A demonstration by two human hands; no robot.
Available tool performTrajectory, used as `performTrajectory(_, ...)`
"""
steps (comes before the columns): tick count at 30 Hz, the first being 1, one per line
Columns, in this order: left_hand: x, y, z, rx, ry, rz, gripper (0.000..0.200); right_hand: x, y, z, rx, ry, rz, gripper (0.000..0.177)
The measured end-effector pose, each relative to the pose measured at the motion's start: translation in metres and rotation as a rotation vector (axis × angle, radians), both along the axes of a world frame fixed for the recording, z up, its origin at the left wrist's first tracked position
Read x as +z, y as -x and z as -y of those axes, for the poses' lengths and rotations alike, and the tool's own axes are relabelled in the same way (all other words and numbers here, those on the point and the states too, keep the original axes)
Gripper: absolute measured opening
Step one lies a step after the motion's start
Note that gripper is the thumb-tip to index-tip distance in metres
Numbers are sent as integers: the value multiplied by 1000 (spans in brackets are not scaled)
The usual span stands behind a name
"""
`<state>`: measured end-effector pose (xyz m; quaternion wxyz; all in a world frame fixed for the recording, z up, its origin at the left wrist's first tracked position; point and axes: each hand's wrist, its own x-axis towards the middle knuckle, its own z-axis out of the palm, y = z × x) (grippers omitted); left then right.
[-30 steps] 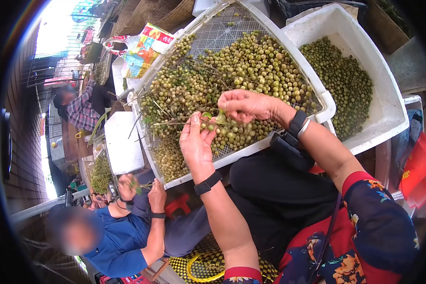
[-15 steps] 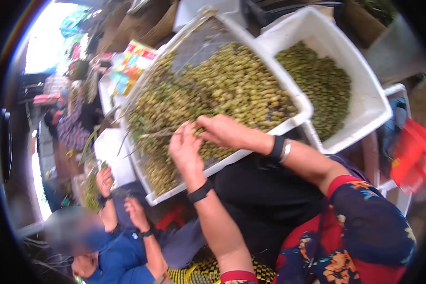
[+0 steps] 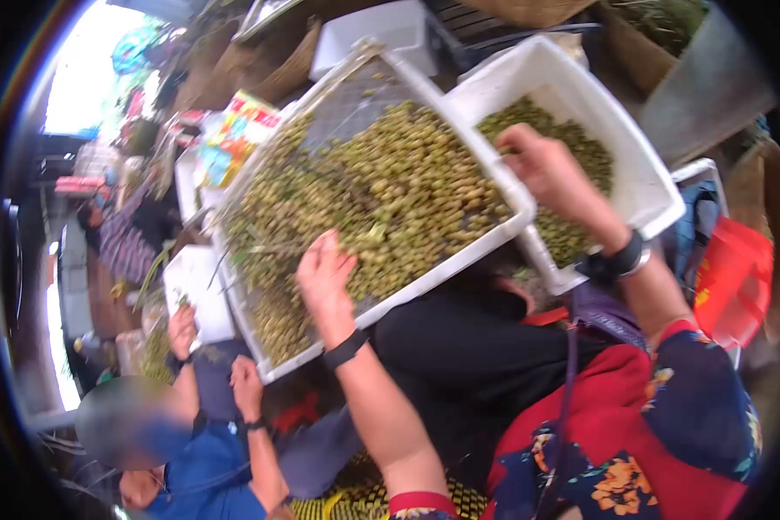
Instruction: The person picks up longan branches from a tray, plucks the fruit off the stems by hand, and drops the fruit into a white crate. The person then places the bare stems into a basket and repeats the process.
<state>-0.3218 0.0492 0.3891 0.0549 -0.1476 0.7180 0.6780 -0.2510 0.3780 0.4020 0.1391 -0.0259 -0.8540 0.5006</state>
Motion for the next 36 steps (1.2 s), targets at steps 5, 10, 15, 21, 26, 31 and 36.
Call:
performTrajectory(5, 0, -2, -6, 55, -148, 16, 20, -46, -2, -44, -30, -1069, -253, 20)
performTrajectory(10, -3, -5, -12, 65, -160, 6, 19, 5, 22, 83, 351, 171, 20, 14)
performTrajectory(15, -8, -4, -13, 98, -219, 18, 20, -24, 52, 167, 448, -11, -138, 50)
performTrajectory(21, -9, -1, -1, 75, -316, -44, 20, -36, 68, 189, 462, 173, -219, 31)
performTrajectory(26, -8, -1, -2, 65, -278, -1, 19, -46, 73, 180, 445, 182, -262, 16)
performTrajectory(31, -7, 1, -8, 99, -166, -3, 16, -49, 71, 183, 414, 270, -262, 9)
performTrajectory(36, -8, 5, -12, 120, -158, 2, 16, -52, 71, 190, 347, 207, -335, 11)
